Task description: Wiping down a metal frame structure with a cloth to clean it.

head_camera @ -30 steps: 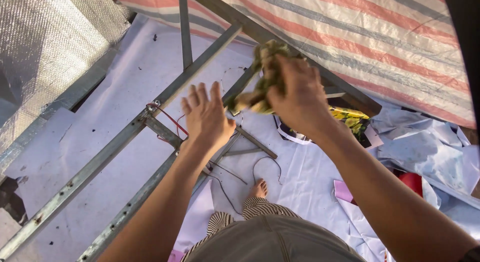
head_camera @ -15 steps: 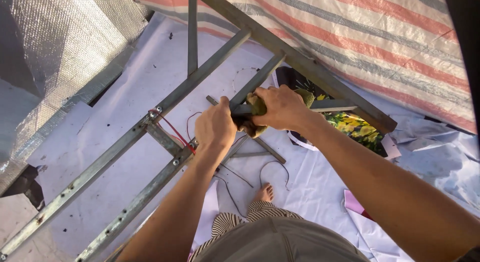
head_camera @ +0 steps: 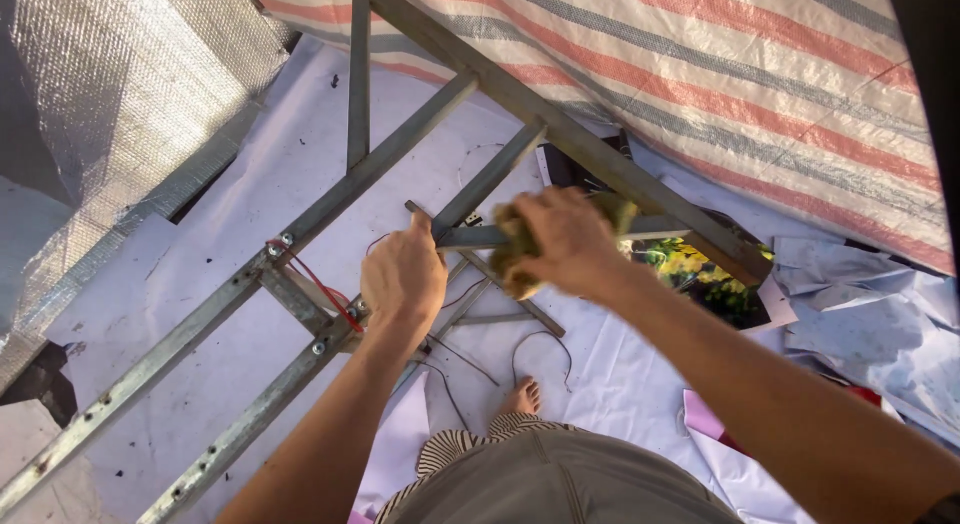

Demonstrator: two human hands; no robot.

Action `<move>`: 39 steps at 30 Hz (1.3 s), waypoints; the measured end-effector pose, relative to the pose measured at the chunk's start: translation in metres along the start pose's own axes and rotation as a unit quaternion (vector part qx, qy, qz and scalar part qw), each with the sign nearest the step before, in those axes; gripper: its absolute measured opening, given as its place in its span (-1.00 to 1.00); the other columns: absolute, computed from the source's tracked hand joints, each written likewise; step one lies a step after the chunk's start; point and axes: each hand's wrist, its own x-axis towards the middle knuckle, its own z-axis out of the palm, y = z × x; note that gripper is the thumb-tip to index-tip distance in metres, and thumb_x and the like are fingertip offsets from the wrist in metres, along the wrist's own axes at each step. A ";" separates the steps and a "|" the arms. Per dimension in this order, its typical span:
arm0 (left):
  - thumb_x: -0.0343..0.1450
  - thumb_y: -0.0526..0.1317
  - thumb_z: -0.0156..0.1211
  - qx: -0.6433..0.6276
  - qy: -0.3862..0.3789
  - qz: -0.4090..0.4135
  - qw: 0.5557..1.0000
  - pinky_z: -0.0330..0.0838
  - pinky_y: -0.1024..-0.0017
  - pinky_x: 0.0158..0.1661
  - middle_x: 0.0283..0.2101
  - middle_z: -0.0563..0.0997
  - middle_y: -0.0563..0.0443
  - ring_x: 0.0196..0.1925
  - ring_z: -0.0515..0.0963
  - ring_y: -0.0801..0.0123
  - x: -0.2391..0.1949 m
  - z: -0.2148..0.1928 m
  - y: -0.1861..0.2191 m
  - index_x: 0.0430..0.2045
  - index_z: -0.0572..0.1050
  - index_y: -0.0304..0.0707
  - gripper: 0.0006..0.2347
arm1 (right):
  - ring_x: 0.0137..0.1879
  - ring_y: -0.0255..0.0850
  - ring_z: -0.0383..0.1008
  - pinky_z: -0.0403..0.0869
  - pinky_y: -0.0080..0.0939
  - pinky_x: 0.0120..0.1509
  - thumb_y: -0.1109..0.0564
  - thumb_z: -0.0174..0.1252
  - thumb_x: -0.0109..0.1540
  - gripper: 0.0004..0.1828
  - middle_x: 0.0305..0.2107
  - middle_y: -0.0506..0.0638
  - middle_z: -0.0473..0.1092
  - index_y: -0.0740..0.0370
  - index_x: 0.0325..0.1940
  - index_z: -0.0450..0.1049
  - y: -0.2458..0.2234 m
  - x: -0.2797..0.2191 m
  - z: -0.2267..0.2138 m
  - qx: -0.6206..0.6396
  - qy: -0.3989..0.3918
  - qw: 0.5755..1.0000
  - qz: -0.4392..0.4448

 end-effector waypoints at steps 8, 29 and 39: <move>0.47 -0.25 0.12 0.004 0.010 -0.038 0.999 0.63 0.12 -0.30 -0.40 0.69 -0.25 -0.32 0.75 -0.07 0.000 -0.002 0.005 0.02 0.49 -0.25 -0.75 | 0.10 0.11 0.35 0.41 0.19 0.15 -0.23 0.33 0.11 -0.30 -0.13 0.03 0.31 0.01 0.21 0.24 -0.032 0.010 0.006 0.045 0.045 0.997 -0.036; 0.43 -0.26 0.21 0.040 0.047 -0.060 0.996 0.60 0.24 -0.42 -0.51 0.65 -0.16 -0.49 0.72 0.07 -0.001 0.008 0.009 -0.03 0.53 -0.26 -0.76 | 0.10 0.17 0.39 0.41 0.18 0.12 -0.14 0.38 0.05 -0.40 -0.15 0.09 0.36 0.03 0.07 0.34 -0.033 0.014 0.018 0.007 0.089 0.996 -0.014; 0.43 -0.19 0.22 0.028 0.064 -0.072 0.995 0.53 0.32 -0.45 -0.52 0.64 -0.09 -0.51 0.68 0.14 -0.002 0.014 0.007 -0.06 0.53 -0.19 -0.77 | 0.00 0.13 0.40 0.41 0.14 0.09 -0.11 0.43 0.05 -0.39 -0.24 0.06 0.32 0.13 0.01 0.30 -0.045 0.010 0.013 0.018 0.103 0.994 -0.043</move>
